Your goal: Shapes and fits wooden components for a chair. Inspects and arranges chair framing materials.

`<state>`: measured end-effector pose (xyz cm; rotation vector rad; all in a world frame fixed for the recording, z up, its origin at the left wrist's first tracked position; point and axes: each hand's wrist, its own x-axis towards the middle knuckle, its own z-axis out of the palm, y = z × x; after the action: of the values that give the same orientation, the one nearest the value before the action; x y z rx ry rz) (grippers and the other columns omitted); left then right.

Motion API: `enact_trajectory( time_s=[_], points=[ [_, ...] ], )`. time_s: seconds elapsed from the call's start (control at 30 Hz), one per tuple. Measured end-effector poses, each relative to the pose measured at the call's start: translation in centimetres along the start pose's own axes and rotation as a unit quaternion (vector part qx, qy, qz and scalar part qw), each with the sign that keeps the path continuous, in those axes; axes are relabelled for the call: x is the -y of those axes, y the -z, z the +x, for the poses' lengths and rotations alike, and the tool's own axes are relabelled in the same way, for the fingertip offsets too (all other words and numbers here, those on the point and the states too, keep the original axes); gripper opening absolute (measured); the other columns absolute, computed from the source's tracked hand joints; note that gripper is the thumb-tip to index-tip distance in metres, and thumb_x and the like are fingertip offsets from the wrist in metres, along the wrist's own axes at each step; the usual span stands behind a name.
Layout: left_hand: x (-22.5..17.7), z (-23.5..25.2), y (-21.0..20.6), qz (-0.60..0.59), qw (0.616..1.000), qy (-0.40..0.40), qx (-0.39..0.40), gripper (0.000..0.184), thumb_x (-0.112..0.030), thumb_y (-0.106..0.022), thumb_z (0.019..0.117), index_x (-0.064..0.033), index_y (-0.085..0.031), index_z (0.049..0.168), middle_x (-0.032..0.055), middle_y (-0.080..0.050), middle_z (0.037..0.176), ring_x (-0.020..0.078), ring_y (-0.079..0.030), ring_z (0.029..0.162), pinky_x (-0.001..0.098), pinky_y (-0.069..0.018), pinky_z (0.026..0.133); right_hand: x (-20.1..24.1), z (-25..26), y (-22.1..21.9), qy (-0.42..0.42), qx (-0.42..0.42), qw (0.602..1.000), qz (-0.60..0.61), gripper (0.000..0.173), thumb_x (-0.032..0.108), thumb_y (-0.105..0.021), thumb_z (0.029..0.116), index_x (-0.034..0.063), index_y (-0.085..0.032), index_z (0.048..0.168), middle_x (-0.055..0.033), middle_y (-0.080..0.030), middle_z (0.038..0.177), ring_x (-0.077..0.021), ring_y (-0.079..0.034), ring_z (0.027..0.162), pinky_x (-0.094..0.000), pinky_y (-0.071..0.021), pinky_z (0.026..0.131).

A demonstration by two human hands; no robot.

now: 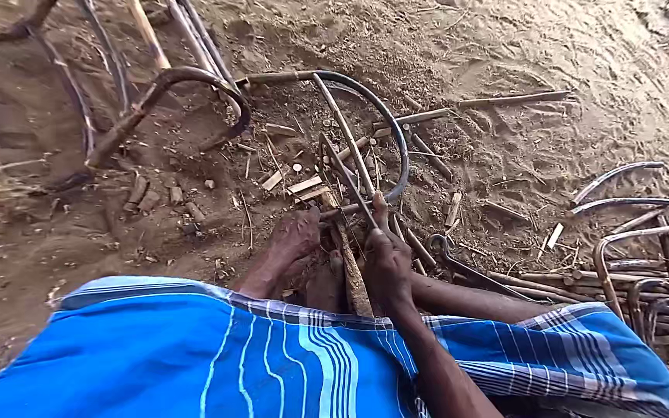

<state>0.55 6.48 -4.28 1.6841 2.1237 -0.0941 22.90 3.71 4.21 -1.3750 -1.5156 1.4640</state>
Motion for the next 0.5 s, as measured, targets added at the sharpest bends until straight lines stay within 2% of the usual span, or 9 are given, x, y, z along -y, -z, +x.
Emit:
enact_trajectory(
  time_s=[0.07,0.13,0.17,0.23,0.3,0.33,0.4,0.5],
  points=[
    [-0.3,-0.8,0.4,-0.025,1.0,0.006,0.004,0.032,-0.027,-0.057,0.1028,-0.0028,-0.063,0.122,0.0237,-0.07,0.1,0.0452,-0.07,0.094,0.0645,-0.0559,0.081,-1.6,-1.9,1.1,0.009,-0.011,0.997,0.078,0.045,0.047,-0.038,0.1075,0.014,-0.062,0.088,0.0008,-0.043,0.056,-0.0112,-0.04,0.044,-0.0299,-0.0382,0.041],
    [0.1,-0.2,1.1,-0.036,0.999,0.008,-0.015,0.032,-0.028,-0.058,0.1022,-0.0039,-0.065,0.122,0.0229,-0.071,0.101,0.0442,-0.071,0.095,0.064,-0.0557,0.083,-2.9,-2.2,1.2,0.041,-0.039,0.987,0.149,0.044,0.045,-0.044,0.1048,0.0136,-0.06,0.079,0.0045,-0.039,0.051,-0.0071,-0.037,0.04,-0.0265,-0.0371,0.039],
    [0.7,0.5,1.2,-0.045,0.999,0.009,-0.018,0.033,-0.026,-0.058,0.1019,-0.0031,-0.064,0.125,0.0241,-0.071,0.103,0.045,-0.07,0.096,0.0648,-0.0552,0.084,-2.9,-1.4,0.7,0.054,-0.044,0.987,0.145,0.043,0.044,-0.045,0.1038,0.0139,-0.06,0.077,0.0047,-0.039,0.051,-0.0071,-0.037,0.04,-0.0267,-0.0368,0.039],
    [1.1,0.5,0.1,-0.063,0.998,0.01,0.01,0.038,-0.025,-0.057,0.1026,-0.0046,-0.059,0.134,0.0251,-0.07,0.111,0.046,-0.069,0.101,0.0671,-0.0541,0.086,-3.1,-0.8,0.2,0.045,-0.039,0.995,0.083,0.042,0.046,-0.042,0.1044,0.0157,-0.062,0.083,0.0032,-0.043,0.054,-0.0087,-0.039,0.042,-0.028,-0.0378,0.039],
    [0.2,0.2,-0.4,-0.054,0.998,0.008,0.014,0.038,-0.026,-0.059,0.1012,-0.0049,-0.059,0.132,0.0246,-0.07,0.107,0.046,-0.07,0.097,0.0671,-0.0549,0.082,-3.5,-0.1,0.6,0.029,-0.009,0.999,0.032,0.05,0.057,-0.036,0.1054,0.0181,-0.062,0.088,-0.0004,-0.042,0.057,-0.012,-0.038,0.042,-0.0292,-0.0352,0.039],
    [-0.2,0.2,0.6,-0.045,0.999,0.007,0.008,0.037,-0.026,-0.059,0.1012,-0.0038,-0.06,0.131,0.0249,-0.07,0.105,0.0465,-0.07,0.096,0.0668,-0.0548,0.082,-3.0,0.7,0.7,0.037,-0.007,0.999,0.035,0.049,0.057,-0.037,0.1046,0.018,-0.062,0.088,-0.0004,-0.043,0.058,-0.0123,-0.039,0.043,-0.0297,-0.0354,0.04],
    [-0.9,-0.5,1.1,-0.038,0.999,0.004,0.008,0.031,-0.028,-0.057,0.1029,-0.0033,-0.065,0.121,0.0247,-0.071,0.101,0.046,-0.07,0.096,0.0654,-0.0548,0.083,-3.2,0.6,1.2,0.053,-0.011,0.996,0.075,0.047,0.053,-0.042,0.1036,0.0164,-0.063,0.084,0.0019,-0.043,0.055,-0.0101,-0.038,0.042,-0.0283,-0.0365,0.039],
    [-1.3,0.0,0.8,-0.038,0.999,-0.003,0.019,0.034,-0.033,-0.051,0.1071,-0.0032,-0.063,0.118,0.023,-0.07,0.1,0.0437,-0.07,0.097,0.0622,-0.0555,0.084,-3.6,1.2,1.8,0.038,-0.032,0.992,0.118,0.045,0.049,-0.044,0.1015,0.0137,-0.061,0.079,0.0026,-0.037,0.048,-0.0098,-0.035,0.037,-0.0293,-0.0361,0.038]
  ],
)
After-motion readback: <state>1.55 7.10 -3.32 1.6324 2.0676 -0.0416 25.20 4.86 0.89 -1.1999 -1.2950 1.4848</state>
